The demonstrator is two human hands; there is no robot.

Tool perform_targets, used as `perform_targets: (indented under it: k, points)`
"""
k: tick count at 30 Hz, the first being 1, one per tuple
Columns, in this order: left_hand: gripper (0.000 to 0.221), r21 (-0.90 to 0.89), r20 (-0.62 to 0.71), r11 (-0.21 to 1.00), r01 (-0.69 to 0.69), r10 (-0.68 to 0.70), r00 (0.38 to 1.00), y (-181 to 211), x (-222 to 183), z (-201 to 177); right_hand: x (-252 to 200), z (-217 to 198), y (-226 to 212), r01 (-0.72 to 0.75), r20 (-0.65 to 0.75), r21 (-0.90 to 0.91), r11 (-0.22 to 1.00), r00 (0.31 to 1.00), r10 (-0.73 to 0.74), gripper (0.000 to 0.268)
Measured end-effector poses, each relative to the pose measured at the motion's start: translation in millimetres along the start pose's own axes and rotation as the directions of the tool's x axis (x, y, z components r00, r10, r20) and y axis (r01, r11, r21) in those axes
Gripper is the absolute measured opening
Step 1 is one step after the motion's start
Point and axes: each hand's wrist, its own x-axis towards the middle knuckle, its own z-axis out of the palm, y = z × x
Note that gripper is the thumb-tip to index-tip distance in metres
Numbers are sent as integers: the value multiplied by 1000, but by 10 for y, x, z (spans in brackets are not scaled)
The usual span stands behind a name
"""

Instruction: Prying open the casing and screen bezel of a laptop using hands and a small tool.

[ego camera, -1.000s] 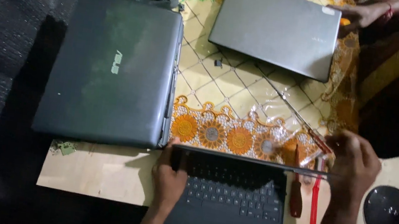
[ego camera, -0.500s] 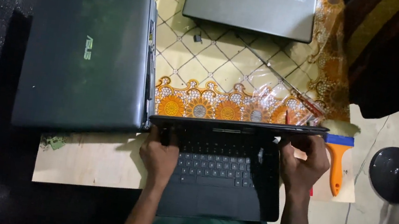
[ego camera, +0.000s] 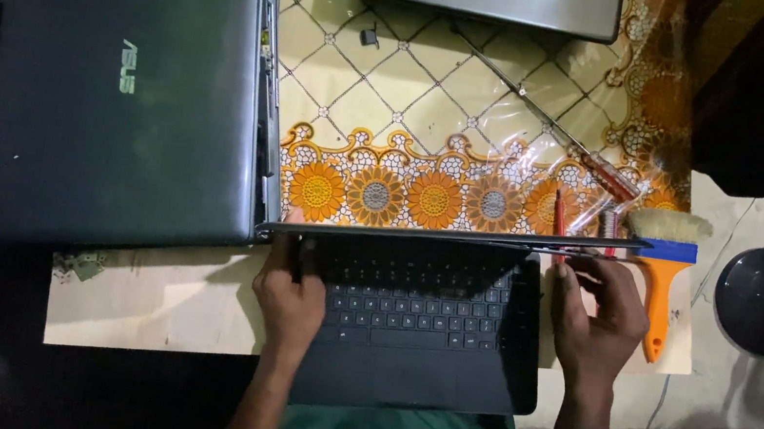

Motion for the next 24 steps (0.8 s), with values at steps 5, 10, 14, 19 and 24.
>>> perform_targets:
  k: [5,10,14,19,24]
  points:
    - [32,30,32,997,71,-72,997,55,4,-12,-5,30,378,99,118,-151,984,990,-81,19]
    - [23,441,129,812,383,-479,868,97,-116,18,248,81,-76,-326,345,407,853,920,187,33]
    - [64,460,132,879,129,-211,968,-44,-648,185,222,-39,167,-57,194,406,912,981,-25,38]
    - [51,334,515,854,-400,190,836,69,-828,366,426,48,91,98,46,506,857,989,-140,32]
    - [47,178,665,856,-484,258,701,130,-903,416,520,83,181,125,19,372,920,990,-143,31]
